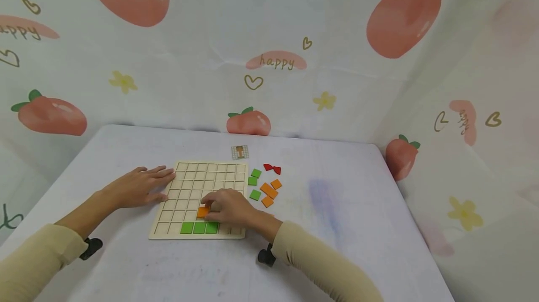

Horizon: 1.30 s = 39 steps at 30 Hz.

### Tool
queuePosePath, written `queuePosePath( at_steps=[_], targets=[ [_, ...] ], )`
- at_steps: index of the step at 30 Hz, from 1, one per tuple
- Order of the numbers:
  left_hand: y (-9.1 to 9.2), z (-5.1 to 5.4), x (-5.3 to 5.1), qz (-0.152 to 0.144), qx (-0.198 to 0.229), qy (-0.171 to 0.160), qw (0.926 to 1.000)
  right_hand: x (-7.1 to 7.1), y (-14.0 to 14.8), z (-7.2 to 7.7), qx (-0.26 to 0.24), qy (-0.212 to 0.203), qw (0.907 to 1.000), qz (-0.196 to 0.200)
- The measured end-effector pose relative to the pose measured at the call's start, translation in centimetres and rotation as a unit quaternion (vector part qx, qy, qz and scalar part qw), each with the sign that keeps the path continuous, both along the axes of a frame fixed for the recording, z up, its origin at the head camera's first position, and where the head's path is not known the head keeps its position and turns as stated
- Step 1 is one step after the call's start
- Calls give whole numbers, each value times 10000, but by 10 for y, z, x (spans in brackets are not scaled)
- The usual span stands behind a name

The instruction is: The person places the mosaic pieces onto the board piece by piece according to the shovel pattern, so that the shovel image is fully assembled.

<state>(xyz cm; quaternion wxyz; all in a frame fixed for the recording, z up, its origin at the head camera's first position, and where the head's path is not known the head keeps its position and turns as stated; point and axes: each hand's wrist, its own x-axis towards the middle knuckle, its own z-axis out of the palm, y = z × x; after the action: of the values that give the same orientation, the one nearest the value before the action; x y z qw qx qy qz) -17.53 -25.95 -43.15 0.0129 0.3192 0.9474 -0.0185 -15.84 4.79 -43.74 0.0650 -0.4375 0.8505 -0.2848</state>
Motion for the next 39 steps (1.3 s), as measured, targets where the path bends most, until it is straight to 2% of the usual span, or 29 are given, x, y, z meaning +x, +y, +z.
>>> queuePosePath(
  at_steps=[6, 14, 28, 33, 39],
  targets=[
    [0, 1, 0, -46, 63, -24, 10000, 0, -2, -5, 215, 314, 9993, 43],
    [2, 4, 1, -63, 84, -58, 9999, 1, -2, -7, 238, 396, 9989, -12],
    [-1, 1, 1, -38, 104, -81, 9999, 1, -5, -8, 288, 336, 9990, -18],
    [-1, 0, 1, -62, 106, -24, 9999, 0, 5, 0, 347, 57, 9993, -95],
    [-2, 0, 0, -98, 128, 12, 9999, 0, 33, 9, 193, -278, 9993, -140]
  ],
)
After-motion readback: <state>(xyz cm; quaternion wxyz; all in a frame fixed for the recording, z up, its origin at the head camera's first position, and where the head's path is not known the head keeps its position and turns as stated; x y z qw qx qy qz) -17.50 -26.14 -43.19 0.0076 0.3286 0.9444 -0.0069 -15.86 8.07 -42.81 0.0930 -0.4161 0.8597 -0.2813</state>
